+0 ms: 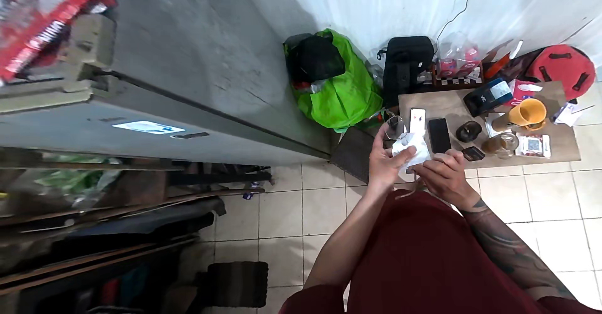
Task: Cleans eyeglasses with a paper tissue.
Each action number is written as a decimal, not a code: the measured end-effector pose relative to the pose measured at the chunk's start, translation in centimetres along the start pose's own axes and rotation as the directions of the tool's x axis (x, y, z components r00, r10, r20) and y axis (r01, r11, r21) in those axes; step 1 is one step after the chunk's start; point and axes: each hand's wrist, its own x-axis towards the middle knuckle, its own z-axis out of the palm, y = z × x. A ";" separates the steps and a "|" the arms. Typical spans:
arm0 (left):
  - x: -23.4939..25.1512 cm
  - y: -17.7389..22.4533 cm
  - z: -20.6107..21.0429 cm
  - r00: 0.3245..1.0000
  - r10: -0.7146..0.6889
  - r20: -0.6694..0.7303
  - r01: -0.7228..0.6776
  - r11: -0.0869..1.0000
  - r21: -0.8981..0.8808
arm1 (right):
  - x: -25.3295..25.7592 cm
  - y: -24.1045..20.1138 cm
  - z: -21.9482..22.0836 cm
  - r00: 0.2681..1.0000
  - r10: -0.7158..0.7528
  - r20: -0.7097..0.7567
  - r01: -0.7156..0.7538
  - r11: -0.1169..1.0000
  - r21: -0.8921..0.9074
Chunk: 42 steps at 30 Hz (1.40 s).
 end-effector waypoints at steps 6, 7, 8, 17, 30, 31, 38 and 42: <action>0.3 -1.2 0.8 0.992 -0.010 -0.126 -0.010 0.988 -0.156 | 0.3 -0.4 -0.4 1.000 -0.017 0.014 0.016 0.999 0.028; 0.2 -1.2 0.7 0.993 -0.026 -0.114 0.012 0.992 -0.125 | 0.4 -0.3 -0.5 1.000 -0.023 0.002 0.023 0.999 0.022; 0.1 -1.1 0.5 0.995 -0.044 -0.085 0.036 0.995 -0.092 | 0.6 -0.2 -0.6 1.000 -0.027 -0.011 0.027 1.000 0.016; -1.7 -0.6 -1.2 0.988 -0.108 0.112 0.118 0.989 -0.088 | 0.8 1.1 -0.6 0.992 -0.129 0.002 0.128 0.989 0.076; -6.5 -3.7 3.3 0.866 0.036 -0.499 -0.133 0.978 -0.161 | 0.2 1.6 -0.4 0.957 -0.288 0.038 0.266 0.922 0.282; -6.9 -4.0 3.1 0.857 0.041 -0.513 -0.139 0.978 -0.153 | 0.3 1.4 -0.3 0.952 -0.303 0.043 0.277 0.914 0.295; -11.0 -4.5 0.3 0.857 -0.079 -0.510 -0.052 0.970 -0.238 | 3.1 -1.1 3.2 0.903 -0.429 -0.024 0.407 0.836 0.369; -13.4 -5.0 -3.1 0.837 -0.114 -0.535 -0.041 0.962 -0.271 | 4.9 -3.9 6.3 0.860 -0.510 -0.014 0.465 0.770 0.437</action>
